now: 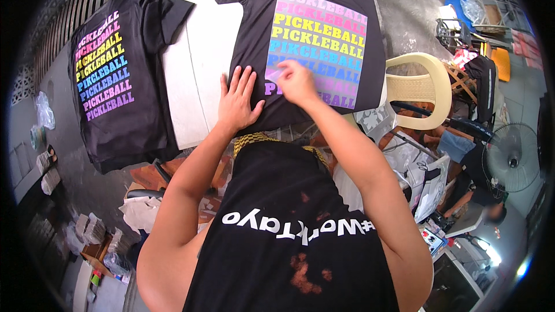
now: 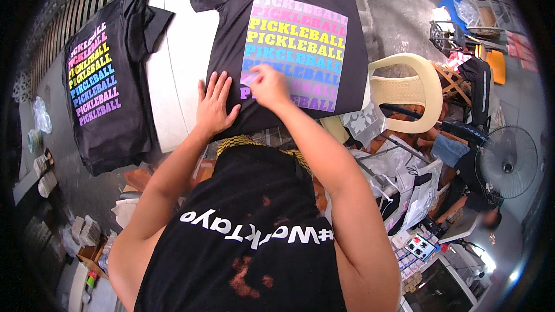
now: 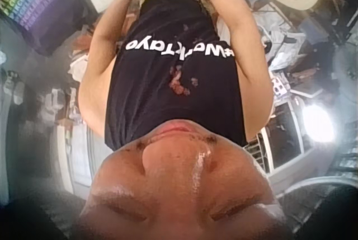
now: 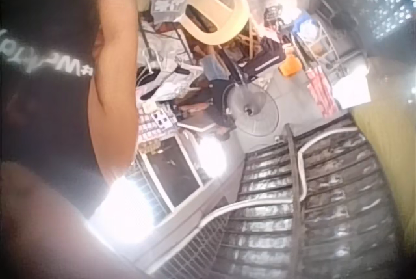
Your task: The person prepares shirts for printing by aligning them on a heat press and trimming designs with scissors.
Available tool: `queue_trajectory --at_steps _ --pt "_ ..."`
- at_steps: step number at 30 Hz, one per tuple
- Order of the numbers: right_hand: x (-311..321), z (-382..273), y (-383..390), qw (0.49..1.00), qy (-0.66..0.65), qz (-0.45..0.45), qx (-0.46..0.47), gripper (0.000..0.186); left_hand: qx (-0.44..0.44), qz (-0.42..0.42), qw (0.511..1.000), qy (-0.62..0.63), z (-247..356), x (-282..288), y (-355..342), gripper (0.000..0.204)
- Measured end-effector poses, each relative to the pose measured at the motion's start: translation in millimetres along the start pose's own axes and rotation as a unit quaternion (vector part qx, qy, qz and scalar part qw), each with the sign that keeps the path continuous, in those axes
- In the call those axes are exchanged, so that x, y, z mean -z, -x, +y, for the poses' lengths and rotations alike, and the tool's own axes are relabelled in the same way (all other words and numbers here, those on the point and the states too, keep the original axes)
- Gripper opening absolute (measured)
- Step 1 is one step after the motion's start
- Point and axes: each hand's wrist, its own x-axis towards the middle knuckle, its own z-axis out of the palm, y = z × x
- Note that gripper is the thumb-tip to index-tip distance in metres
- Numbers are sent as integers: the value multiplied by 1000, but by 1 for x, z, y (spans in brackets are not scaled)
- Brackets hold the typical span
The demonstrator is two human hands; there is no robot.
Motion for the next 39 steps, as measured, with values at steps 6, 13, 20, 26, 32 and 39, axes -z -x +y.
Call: queue_trajectory --at_steps 6,13,20,26,32,39 --pt "154 96 -95 882 -338 283 -163 27 53 -51 997 -31 -14 25 26 77" --pt "106 56 -62 882 -394 124 -226 12 -33 158 985 65 -32 27 -118 55" --pt "305 260 85 751 -462 440 -169 25 36 70 991 -109 -72 9 -178 70" --pt "306 330 395 578 -336 684 -292 28 44 54 992 -106 -53 43 -219 55" --pt "78 293 581 585 -293 647 -391 29 79 126 966 -211 -114 -1 -320 67" --pt "-88 273 629 92 -520 793 -304 30 153 -34 969 -193 -19 -19 -311 56"
